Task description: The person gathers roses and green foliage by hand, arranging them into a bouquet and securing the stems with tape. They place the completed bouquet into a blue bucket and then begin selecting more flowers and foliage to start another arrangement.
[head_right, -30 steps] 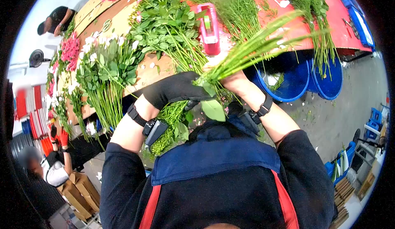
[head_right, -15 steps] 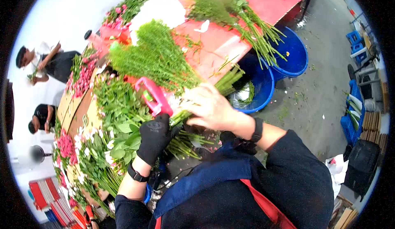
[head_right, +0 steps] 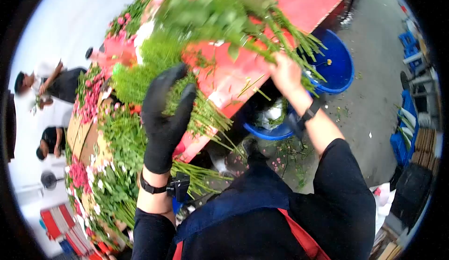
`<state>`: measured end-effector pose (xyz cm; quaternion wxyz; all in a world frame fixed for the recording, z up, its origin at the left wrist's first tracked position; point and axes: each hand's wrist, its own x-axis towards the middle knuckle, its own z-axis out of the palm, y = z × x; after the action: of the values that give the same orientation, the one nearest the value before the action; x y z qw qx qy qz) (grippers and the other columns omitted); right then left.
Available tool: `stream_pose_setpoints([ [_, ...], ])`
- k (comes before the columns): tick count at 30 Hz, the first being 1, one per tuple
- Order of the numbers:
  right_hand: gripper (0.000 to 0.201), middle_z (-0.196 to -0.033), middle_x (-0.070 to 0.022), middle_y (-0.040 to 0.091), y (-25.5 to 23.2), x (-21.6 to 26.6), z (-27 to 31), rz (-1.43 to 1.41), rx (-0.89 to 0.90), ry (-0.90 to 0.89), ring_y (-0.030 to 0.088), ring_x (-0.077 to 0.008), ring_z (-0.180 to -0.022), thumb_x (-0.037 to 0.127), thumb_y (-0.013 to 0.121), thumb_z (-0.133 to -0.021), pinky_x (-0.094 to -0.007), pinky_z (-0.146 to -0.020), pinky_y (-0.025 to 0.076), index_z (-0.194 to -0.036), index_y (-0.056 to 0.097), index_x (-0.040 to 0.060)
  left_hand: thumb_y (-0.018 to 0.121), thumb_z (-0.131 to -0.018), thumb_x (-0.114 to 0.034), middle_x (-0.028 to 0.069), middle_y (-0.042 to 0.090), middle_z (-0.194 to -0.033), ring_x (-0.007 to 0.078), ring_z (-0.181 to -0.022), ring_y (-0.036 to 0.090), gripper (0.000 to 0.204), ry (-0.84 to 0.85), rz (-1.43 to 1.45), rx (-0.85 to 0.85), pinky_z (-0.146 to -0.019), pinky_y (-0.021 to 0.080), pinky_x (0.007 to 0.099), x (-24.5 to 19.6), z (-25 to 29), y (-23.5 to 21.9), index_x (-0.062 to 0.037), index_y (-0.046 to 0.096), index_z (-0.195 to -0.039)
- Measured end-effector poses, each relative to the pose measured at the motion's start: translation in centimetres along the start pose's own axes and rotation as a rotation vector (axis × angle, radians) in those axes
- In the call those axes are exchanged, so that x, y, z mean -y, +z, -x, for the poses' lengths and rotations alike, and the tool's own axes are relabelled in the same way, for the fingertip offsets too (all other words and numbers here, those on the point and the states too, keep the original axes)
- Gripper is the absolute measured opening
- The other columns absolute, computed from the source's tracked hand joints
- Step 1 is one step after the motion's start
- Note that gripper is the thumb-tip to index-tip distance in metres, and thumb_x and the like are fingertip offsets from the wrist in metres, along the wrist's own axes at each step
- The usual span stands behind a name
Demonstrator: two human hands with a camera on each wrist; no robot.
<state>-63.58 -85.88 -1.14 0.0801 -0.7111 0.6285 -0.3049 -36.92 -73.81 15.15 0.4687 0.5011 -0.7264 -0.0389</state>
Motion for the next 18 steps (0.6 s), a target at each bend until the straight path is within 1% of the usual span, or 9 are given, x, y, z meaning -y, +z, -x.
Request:
stream_pose_setpoints([
  [2, 0.031, -0.088, -0.0163, 0.067, 1.4, -1.3, -3.4, 0.073, -0.037, 0.065, 0.064, -0.0354, -0.081, 0.035, 0.065, -0.083, -0.0423, -0.069, 0.051, -0.105, 0.066, 0.0125, 0.073, -0.078, -0.010, 0.0106, 0.066, -0.103, 0.0269, -0.099, 0.061, 0.034, -0.056, -0.057, 0.085, -0.088, 0.047, 0.0369, 1.2, 3.0, 0.7, -0.0068, 0.065, -0.111],
  [6, 0.049, -0.114, -0.0154, 0.056, 5.8, -9.7, -9.3, 0.428, -0.142, -0.199, 0.056, -0.0338, -0.102, 0.036, 0.064, -0.084, -0.0423, -0.081, 0.048, -0.122, 0.053, 0.0078, 0.070, -0.080, -0.010, 0.0130, 0.067, -0.101, 0.0297, -0.093, 0.064, 0.029, -0.321, 0.055, 0.205, -0.082, 0.049, 0.0378, 3.7, 10.6, 0.8, -0.0058, 0.065, -0.109],
  [7, 0.048, -0.116, -0.0140, 0.054, 5.9, -9.8, -9.7, 0.549, -0.101, -0.166, 0.055, -0.0320, -0.106, 0.031, 0.064, -0.085, -0.0411, -0.084, 0.047, -0.125, 0.052, 0.0073, 0.070, -0.081, -0.011, 0.0137, 0.067, -0.100, 0.0296, -0.089, 0.065, 0.029, -0.344, -0.024, 0.241, -0.078, 0.050, 0.0367, 4.7, 12.6, 0.6, -0.0055, 0.065, -0.109],
  [9, 0.042, -0.110, -0.0114, 0.057, 5.6, -7.2, -9.4, 0.789, -0.279, -0.167, 0.057, -0.0315, -0.100, 0.028, 0.065, -0.083, -0.0394, -0.079, 0.049, -0.119, 0.056, 0.0075, 0.069, -0.082, -0.013, 0.0127, 0.068, -0.098, 0.0248, -0.087, 0.066, 0.028, -0.511, -0.069, 0.233, -0.076, 0.052, 0.0337, 5.9, 16.4, 0.3, -0.0049, 0.065, -0.108],
  [12, 0.031, -0.101, -0.0145, 0.062, 5.7, -1.8, -7.2, 0.294, -0.109, -0.474, 0.059, -0.0330, -0.096, 0.020, 0.065, -0.082, -0.0401, -0.080, 0.048, -0.108, 0.060, 0.0045, 0.068, -0.083, -0.018, 0.0134, 0.068, -0.091, 0.0240, -0.080, 0.067, 0.026, -0.840, 0.073, 0.107, -0.070, 0.053, 0.0350, 6.8, 20.6, 0.2, -0.0039, 0.065, -0.105],
  [13, 0.019, -0.091, -0.0135, 0.063, 7.2, 0.0, -5.0, 0.150, 0.053, -0.520, 0.061, -0.0321, -0.086, 0.017, 0.065, -0.083, -0.0385, -0.075, 0.048, -0.096, 0.062, 0.0033, 0.068, -0.084, -0.017, 0.0118, 0.068, -0.093, 0.0205, -0.082, 0.066, 0.026, -0.929, 0.093, 0.130, -0.072, 0.052, 0.0332, 6.7, 20.8, -0.1, -0.0037, 0.065, -0.106],
  [15, 0.024, -0.085, -0.0139, 0.065, 11.6, 4.2, 0.5, -0.271, 0.397, -0.257, 0.064, -0.0258, -0.078, 0.024, 0.066, -0.085, -0.0364, -0.071, 0.049, -0.092, 0.067, 0.0017, 0.068, -0.084, -0.015, 0.0084, 0.069, -0.096, 0.0135, -0.088, 0.064, 0.027, -1.098, 0.137, 0.177, -0.077, 0.051, 0.0295, 6.3, 20.8, -0.6, -0.0034, 0.065, -0.108],
  [17, 0.028, -0.085, -0.0139, 0.067, 12.2, 10.2, 3.1, -0.358, 0.723, -0.192, 0.065, -0.0212, -0.079, 0.029, 0.067, -0.084, -0.0342, -0.072, 0.049, -0.095, 0.069, 0.0026, 0.068, -0.085, -0.017, 0.0073, 0.069, -0.095, 0.0117, -0.086, 0.062, 0.028, -1.131, 0.258, 0.131, -0.078, 0.051, 0.0287, 6.2, 21.3, -0.2, -0.0016, 0.065, -0.109],
  [18, 0.028, -0.083, -0.0135, 0.068, 14.3, 11.1, 4.1, -0.405, 0.655, -0.191, 0.065, -0.0205, -0.078, 0.028, 0.066, -0.084, -0.0336, -0.071, 0.049, -0.095, 0.070, 0.0031, 0.067, -0.086, -0.017, 0.0069, 0.069, -0.095, 0.0113, -0.086, 0.062, 0.029, -1.117, 0.308, 0.124, -0.079, 0.050, 0.0286, 6.3, 21.4, 0.0, -0.0012, 0.065, -0.109],
])
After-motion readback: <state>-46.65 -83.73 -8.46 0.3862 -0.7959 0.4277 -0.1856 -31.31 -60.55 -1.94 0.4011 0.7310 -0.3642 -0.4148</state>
